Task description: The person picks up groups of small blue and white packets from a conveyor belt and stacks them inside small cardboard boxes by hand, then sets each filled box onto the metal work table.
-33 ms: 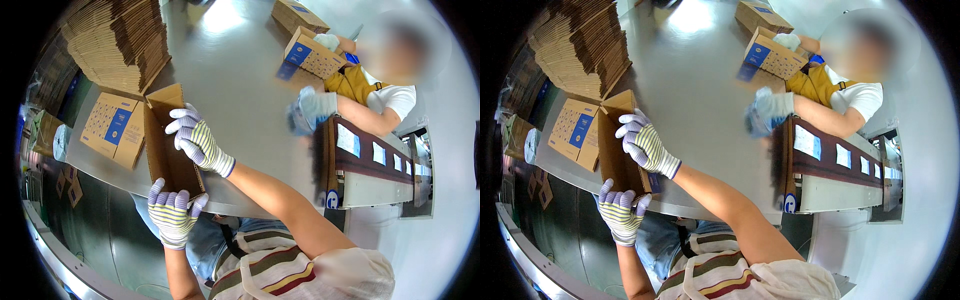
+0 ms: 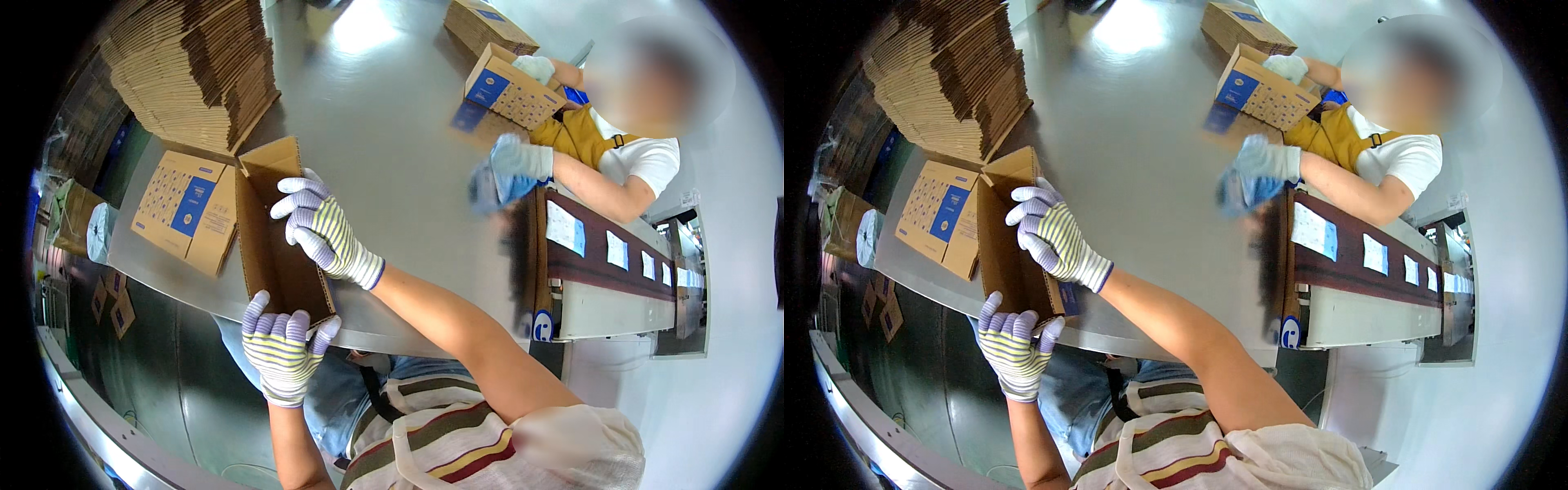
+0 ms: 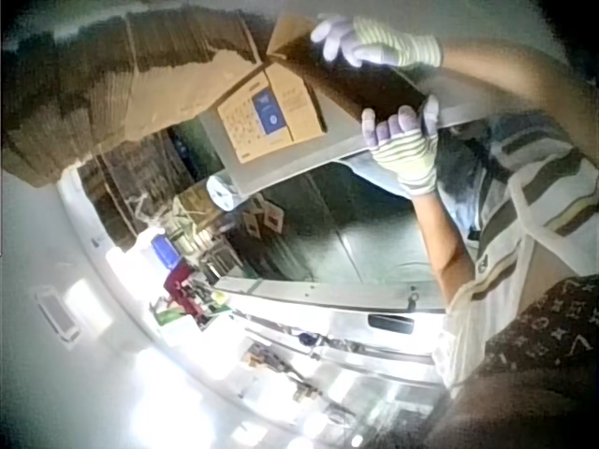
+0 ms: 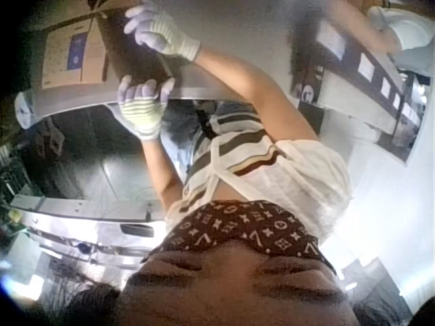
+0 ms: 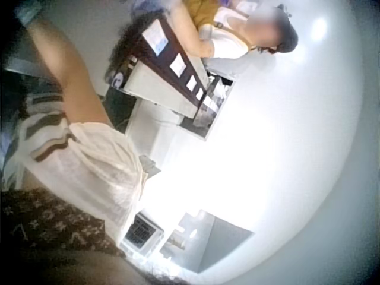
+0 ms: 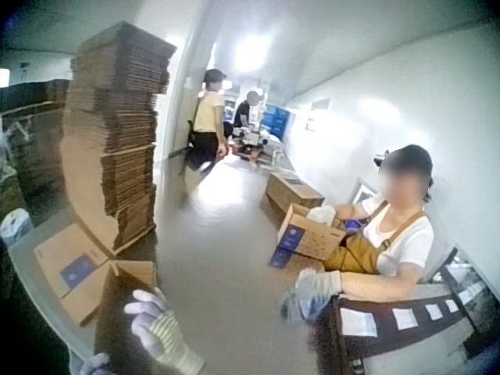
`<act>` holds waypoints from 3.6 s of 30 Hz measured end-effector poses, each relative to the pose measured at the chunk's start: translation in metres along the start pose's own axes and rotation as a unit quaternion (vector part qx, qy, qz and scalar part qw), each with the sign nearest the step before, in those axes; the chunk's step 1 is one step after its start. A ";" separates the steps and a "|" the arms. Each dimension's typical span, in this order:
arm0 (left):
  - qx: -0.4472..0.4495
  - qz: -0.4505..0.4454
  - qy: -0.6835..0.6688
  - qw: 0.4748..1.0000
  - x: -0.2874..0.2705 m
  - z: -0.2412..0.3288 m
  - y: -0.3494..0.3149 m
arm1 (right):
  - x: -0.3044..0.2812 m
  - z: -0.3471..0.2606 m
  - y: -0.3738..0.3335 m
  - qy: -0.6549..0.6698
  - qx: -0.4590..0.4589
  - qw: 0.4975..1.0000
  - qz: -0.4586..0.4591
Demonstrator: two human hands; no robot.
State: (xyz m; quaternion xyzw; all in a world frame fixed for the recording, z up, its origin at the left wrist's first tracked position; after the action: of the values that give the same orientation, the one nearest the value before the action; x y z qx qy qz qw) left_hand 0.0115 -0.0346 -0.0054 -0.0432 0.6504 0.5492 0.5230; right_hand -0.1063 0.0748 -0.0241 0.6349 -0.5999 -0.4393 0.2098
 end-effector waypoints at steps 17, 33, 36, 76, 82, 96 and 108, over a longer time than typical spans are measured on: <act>-0.005 -0.006 0.000 1.000 -0.001 0.002 0.003 | -0.002 0.000 0.001 0.007 0.018 1.000 -0.001; 0.017 0.002 0.012 1.000 0.002 0.002 0.002 | -0.002 0.003 -0.001 0.007 0.003 1.000 0.019; 0.016 0.002 0.009 1.000 0.001 0.002 0.002 | -0.002 0.003 0.000 0.006 0.002 1.000 0.017; 0.040 -0.082 0.053 0.994 0.009 0.019 0.020 | -0.329 0.086 -0.094 -0.403 0.436 0.669 -0.448; 0.025 -0.083 0.052 0.995 0.009 0.013 0.021 | -0.314 0.102 -0.105 -0.386 0.420 0.567 -0.594; 0.024 -0.101 0.038 0.994 0.015 0.018 0.025 | -0.158 0.001 -0.198 -0.441 0.315 0.641 -0.544; 0.081 -0.135 0.025 0.987 0.013 0.028 0.028 | -0.071 -0.055 0.008 0.032 0.182 0.982 -0.047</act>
State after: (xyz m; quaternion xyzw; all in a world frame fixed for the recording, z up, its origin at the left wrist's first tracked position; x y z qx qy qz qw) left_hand 0.0060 0.0042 0.0078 -0.1018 0.6937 0.4174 0.5781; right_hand -0.0590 0.1258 0.0325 0.7038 -0.6323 -0.3116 0.0884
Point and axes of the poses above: each hand's wrist, its own y-axis towards the middle knuckle, its own x-axis out of the palm, z = x × y, the point moved 8 cm from there along y, towards the middle knuckle, and after that the axes turned 2 degrees about x, right-handed, at the moved point
